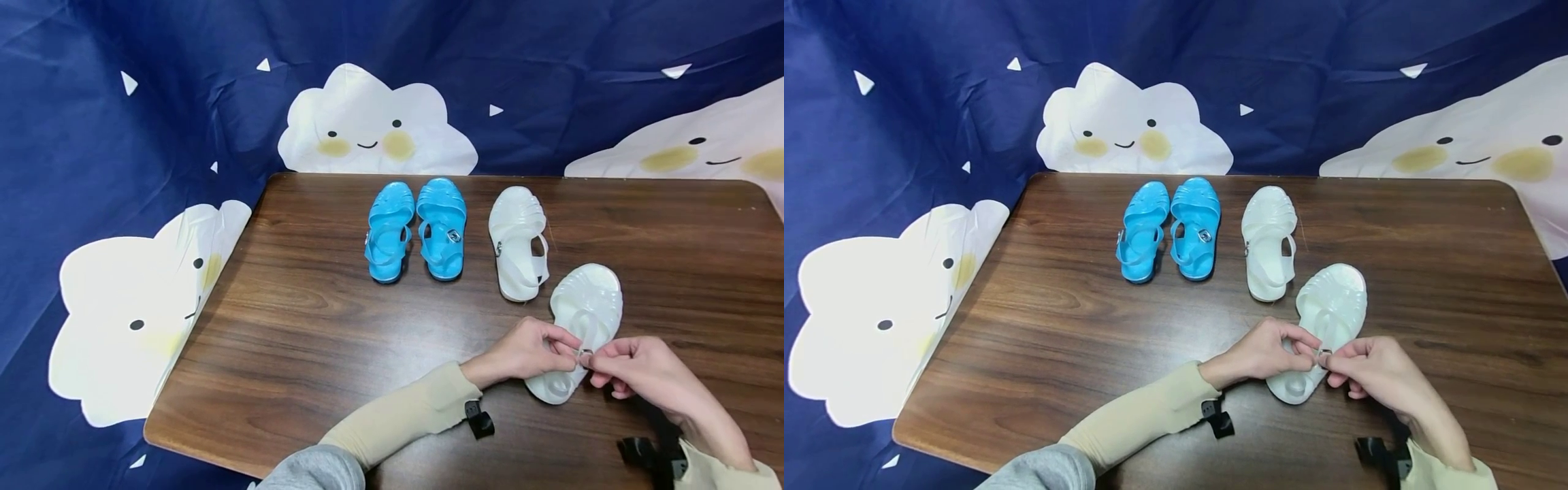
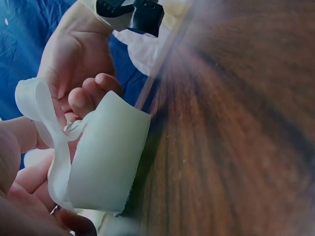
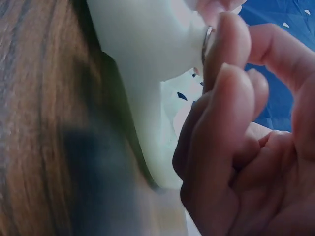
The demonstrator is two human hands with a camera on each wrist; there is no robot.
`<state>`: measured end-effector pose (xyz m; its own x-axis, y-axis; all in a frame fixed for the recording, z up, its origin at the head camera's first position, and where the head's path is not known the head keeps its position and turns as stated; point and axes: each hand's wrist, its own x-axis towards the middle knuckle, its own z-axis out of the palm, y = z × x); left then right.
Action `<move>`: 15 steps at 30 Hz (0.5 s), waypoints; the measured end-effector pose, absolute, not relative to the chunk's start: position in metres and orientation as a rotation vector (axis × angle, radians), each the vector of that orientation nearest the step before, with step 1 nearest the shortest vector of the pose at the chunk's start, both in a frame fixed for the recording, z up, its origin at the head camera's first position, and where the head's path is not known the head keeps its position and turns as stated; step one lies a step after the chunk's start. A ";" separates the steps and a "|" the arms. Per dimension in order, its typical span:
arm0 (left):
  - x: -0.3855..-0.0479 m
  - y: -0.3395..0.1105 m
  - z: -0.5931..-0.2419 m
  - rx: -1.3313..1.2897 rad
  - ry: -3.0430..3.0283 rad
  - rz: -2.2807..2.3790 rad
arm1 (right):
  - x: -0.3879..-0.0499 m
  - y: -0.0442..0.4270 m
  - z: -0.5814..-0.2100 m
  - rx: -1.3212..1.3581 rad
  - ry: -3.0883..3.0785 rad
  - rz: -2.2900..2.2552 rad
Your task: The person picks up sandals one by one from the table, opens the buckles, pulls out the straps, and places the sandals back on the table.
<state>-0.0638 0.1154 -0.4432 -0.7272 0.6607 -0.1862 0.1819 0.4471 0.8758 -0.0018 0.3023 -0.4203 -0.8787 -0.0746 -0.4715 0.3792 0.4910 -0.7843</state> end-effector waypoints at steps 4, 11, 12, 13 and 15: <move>-0.065 0.114 -0.443 0.700 2.184 1.233 | -0.006 0.303 -0.424 0.217 2.303 -1.322; -0.063 0.116 -0.442 0.714 2.166 1.213 | -0.011 0.312 -0.425 0.005 2.276 -1.281; -0.063 0.116 -0.442 0.715 2.166 1.209 | -0.012 0.314 -0.425 -0.045 2.266 -1.290; -0.063 0.116 -0.442 0.718 2.169 1.204 | -0.013 0.316 -0.425 -0.093 2.244 -1.306; -0.063 0.116 -0.442 0.729 2.182 1.191 | -0.015 0.321 -0.427 -0.180 2.201 -1.337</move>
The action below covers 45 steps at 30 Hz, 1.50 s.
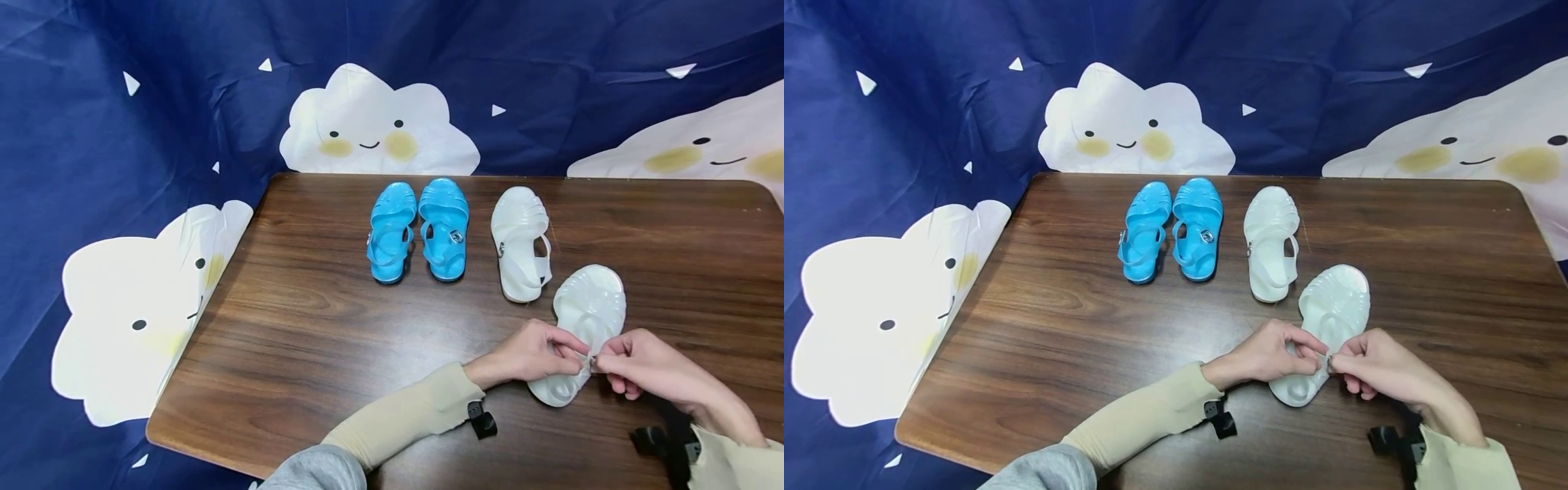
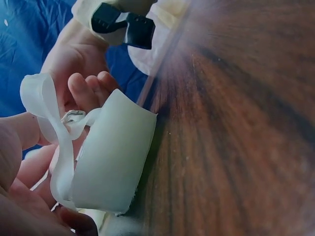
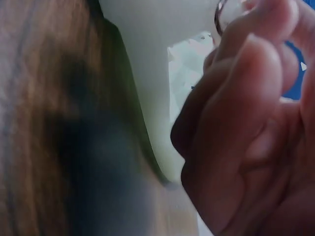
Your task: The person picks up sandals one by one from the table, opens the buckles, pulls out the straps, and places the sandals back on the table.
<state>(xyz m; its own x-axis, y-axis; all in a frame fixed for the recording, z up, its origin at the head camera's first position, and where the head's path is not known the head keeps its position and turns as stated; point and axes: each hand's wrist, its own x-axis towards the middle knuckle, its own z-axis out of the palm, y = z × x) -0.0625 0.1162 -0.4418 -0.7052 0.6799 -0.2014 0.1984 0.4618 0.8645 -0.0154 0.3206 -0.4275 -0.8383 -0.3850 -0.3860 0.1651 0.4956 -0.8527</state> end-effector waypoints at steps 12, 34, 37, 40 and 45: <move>-0.061 0.117 -0.443 0.658 2.149 1.252 | -0.007 0.315 -0.427 0.005 2.263 -1.314; -0.062 0.116 -0.443 0.681 2.199 1.206 | 0.001 0.304 -0.417 0.156 2.323 -1.285; -0.062 0.116 -0.442 0.701 2.198 1.192 | 0.000 0.306 -0.417 0.133 2.307 -1.278; -0.063 0.115 -0.442 0.722 2.190 1.192 | -0.003 0.306 -0.417 0.086 2.322 -1.237; -0.065 0.114 -0.443 0.775 2.203 1.177 | -0.009 0.308 -0.415 -0.014 2.350 -1.157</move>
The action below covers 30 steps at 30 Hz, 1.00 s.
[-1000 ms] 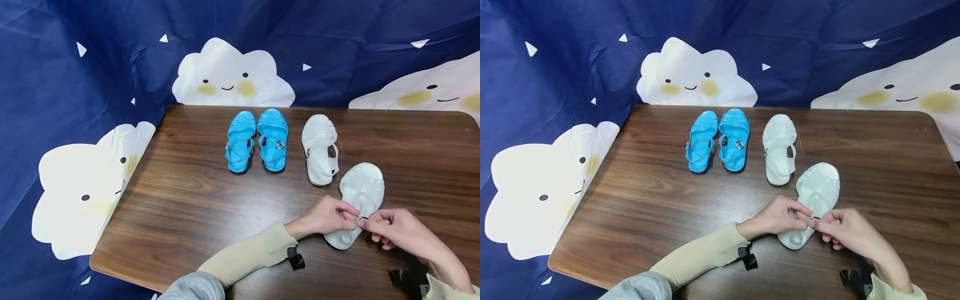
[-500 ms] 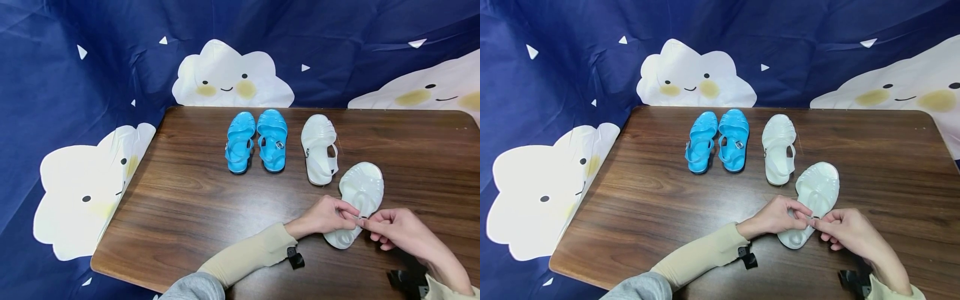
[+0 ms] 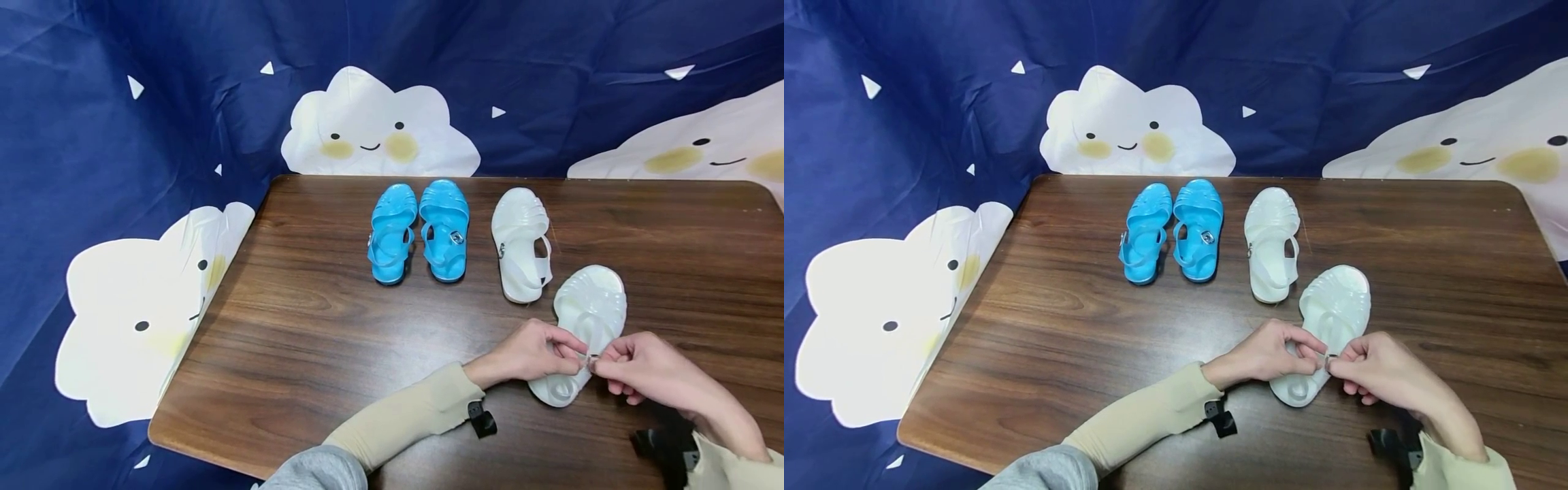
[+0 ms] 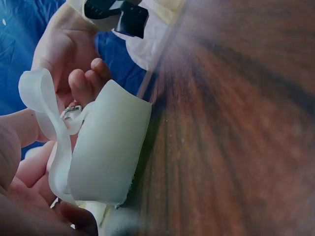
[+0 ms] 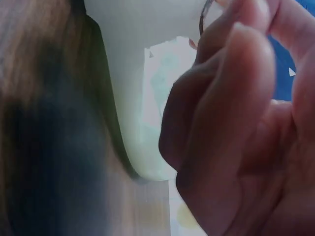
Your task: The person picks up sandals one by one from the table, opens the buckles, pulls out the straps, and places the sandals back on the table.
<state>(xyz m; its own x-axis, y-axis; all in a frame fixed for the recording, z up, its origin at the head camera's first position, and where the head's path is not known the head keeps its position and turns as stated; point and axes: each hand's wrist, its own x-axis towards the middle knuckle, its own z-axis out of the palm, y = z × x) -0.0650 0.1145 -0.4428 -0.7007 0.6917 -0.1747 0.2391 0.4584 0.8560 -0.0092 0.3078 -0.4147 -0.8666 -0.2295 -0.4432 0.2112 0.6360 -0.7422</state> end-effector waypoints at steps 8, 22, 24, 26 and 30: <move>-0.065 0.114 -0.444 0.832 2.204 1.180 | -0.020 0.320 -0.418 -0.251 2.237 -1.280; -0.067 0.114 -0.444 0.740 2.144 1.241 | -0.024 0.332 -0.426 -0.243 2.183 -1.398; -0.068 0.114 -0.445 0.725 2.117 1.267 | -0.027 0.331 -0.425 -0.253 2.169 -1.414; -0.069 0.114 -0.445 0.706 2.083 1.298 | -0.030 0.330 -0.423 -0.280 2.157 -1.410; -0.071 0.112 -0.445 0.696 1.997 1.352 | -0.036 0.329 -0.422 -0.381 2.100 -1.415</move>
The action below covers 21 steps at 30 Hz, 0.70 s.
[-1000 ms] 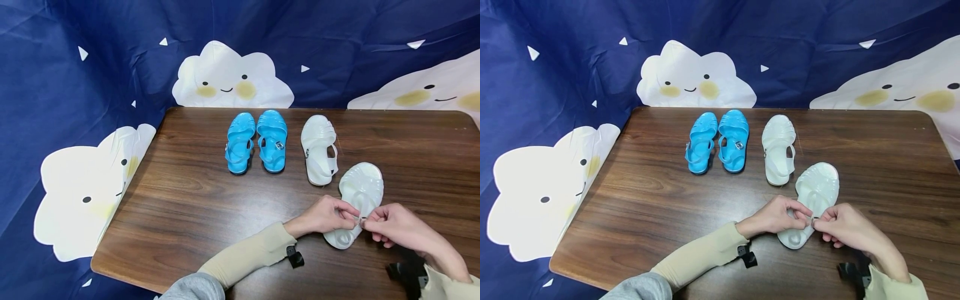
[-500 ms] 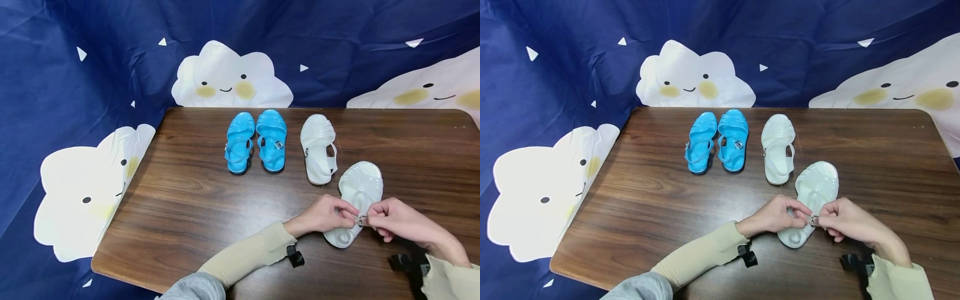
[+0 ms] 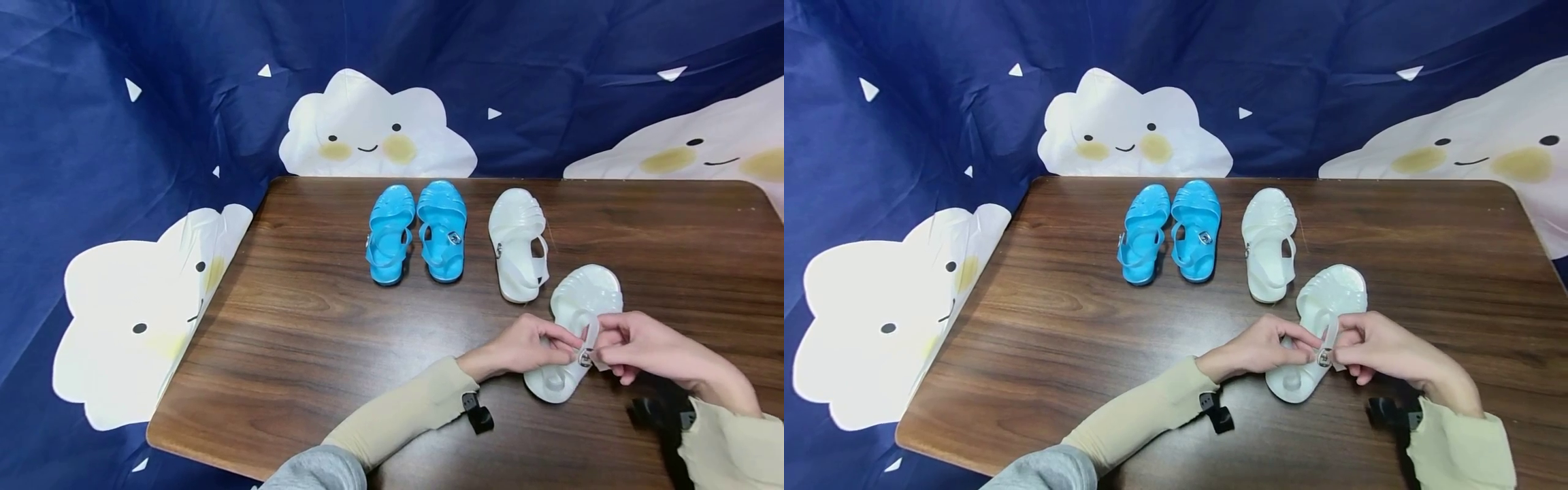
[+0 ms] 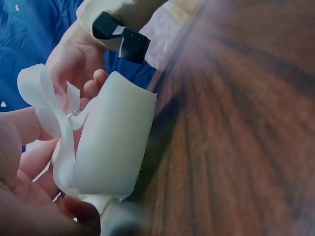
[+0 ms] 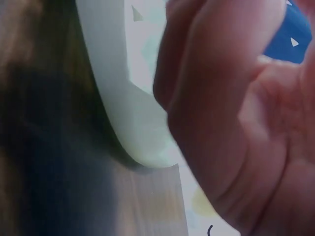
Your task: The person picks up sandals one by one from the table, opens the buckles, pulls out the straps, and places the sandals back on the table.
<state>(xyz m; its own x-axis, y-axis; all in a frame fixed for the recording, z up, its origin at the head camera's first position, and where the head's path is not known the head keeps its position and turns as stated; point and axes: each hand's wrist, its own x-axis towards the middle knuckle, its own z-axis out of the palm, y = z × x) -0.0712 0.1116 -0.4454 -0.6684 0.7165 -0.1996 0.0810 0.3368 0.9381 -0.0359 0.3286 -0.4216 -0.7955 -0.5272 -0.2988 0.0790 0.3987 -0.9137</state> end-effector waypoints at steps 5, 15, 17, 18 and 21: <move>-0.075 0.109 -0.444 0.715 1.950 1.369 | -0.043 0.329 -0.421 -0.515 2.040 -1.435; -0.084 0.104 -0.445 0.697 1.904 1.394 | -0.055 0.326 -0.421 -0.602 1.964 -1.452; -0.084 0.103 -0.445 0.690 1.903 1.386 | -0.055 0.326 -0.422 -0.614 1.950 -1.472; -0.084 0.104 -0.445 0.689 1.904 1.383 | -0.055 0.326 -0.422 -0.612 1.942 -1.481; -0.083 0.104 -0.445 0.689 1.895 1.384 | -0.052 0.326 -0.424 -0.600 1.924 -1.499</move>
